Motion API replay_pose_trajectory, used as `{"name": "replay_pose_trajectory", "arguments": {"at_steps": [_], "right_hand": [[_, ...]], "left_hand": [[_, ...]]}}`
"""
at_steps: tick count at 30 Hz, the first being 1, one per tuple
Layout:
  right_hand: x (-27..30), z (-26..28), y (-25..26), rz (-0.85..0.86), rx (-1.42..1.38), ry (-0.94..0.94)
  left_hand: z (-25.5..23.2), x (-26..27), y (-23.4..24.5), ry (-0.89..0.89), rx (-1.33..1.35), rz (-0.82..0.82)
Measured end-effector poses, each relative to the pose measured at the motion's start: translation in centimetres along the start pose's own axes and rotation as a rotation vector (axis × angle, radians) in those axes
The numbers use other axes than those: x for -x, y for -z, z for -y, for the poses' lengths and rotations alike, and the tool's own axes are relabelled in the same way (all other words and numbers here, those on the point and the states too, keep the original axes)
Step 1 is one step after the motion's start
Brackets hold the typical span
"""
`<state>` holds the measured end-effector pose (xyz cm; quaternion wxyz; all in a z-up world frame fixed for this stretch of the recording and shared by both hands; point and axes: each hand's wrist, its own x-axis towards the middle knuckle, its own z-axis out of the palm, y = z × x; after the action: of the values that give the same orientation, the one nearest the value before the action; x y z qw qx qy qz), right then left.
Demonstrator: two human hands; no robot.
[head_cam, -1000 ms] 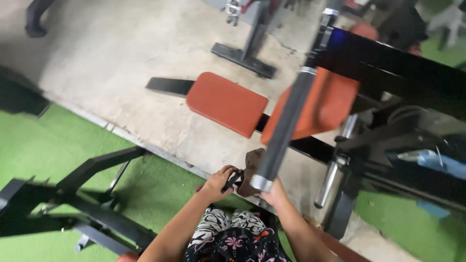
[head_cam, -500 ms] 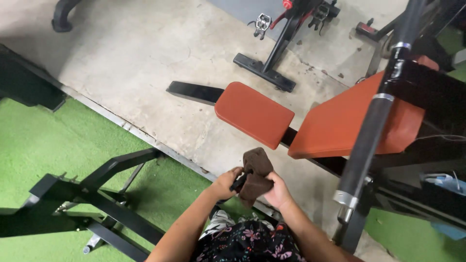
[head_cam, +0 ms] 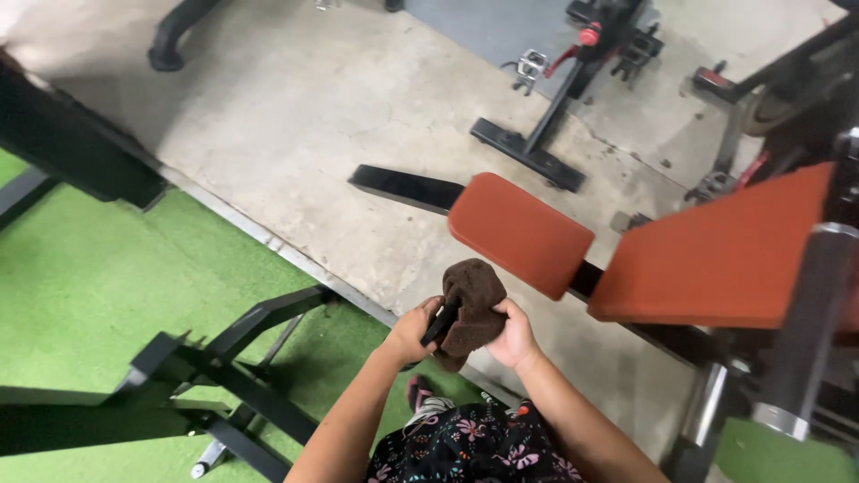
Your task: Cleaning and wiping down various gym machines using a spray bottle and cloth.
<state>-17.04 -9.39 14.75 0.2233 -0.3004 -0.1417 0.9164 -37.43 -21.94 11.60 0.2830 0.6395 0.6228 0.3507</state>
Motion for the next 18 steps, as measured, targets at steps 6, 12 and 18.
{"name": "replay_pose_trajectory", "arguments": {"at_steps": [6,12,18], "right_hand": [[-3.7,-2.3,-4.4,0.074,0.023,-0.087],[-6.4,-4.5,-8.7,0.189,0.074,-0.220],[-9.5,-7.6,-11.8,0.273,0.101,-0.320]], "left_hand": [[1.9,2.4,4.7,0.068,-0.016,-0.074],[2.8,6.1,7.9,0.214,-0.045,-0.127],[5.3,9.7,9.4,0.196,-0.018,-0.308]]}}
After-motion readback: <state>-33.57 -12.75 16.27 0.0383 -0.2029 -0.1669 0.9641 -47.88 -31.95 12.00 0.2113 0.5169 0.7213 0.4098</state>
